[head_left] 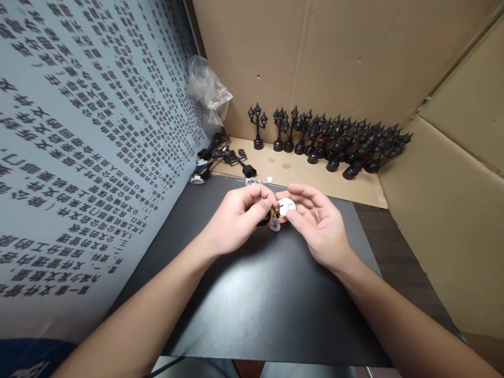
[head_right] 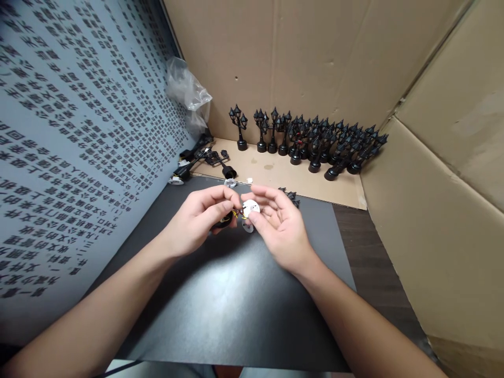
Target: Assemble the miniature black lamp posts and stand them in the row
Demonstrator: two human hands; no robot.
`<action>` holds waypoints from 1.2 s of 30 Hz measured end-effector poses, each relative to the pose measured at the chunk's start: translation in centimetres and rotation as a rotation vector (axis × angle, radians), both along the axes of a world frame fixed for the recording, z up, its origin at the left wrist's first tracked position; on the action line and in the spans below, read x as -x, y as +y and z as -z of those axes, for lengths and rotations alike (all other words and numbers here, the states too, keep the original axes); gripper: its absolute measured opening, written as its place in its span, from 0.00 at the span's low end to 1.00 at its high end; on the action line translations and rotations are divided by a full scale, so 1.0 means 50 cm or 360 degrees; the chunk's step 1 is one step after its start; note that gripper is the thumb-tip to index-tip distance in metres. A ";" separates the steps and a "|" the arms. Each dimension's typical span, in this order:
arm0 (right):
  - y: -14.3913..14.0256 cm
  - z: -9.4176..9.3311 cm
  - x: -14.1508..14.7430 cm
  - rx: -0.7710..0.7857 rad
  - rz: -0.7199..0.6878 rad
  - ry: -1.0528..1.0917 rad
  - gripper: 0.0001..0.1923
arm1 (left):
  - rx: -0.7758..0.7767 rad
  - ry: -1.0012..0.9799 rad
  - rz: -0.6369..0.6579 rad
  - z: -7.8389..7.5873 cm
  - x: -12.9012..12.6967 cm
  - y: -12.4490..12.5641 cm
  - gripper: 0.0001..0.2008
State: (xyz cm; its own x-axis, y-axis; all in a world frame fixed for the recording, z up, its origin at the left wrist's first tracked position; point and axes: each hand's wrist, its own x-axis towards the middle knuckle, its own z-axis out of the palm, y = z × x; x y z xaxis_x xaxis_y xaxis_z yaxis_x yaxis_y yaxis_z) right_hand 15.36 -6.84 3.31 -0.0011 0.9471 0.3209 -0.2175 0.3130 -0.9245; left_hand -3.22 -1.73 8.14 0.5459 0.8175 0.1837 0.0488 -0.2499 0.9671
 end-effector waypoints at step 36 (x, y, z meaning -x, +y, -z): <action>0.001 0.008 0.003 0.0242 -0.0201 0.0227 0.20 | -0.1037 0.0382 -0.0225 0.024 0.016 -0.002 0.07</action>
State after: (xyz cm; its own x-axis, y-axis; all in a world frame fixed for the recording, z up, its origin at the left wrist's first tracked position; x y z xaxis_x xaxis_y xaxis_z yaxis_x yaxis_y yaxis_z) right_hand 15.19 -6.80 2.88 -0.0873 0.9798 0.1798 -0.3779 0.1344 -0.9160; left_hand -4.01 -1.83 6.93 0.5295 0.6479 0.5475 0.3165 -0.7497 0.5811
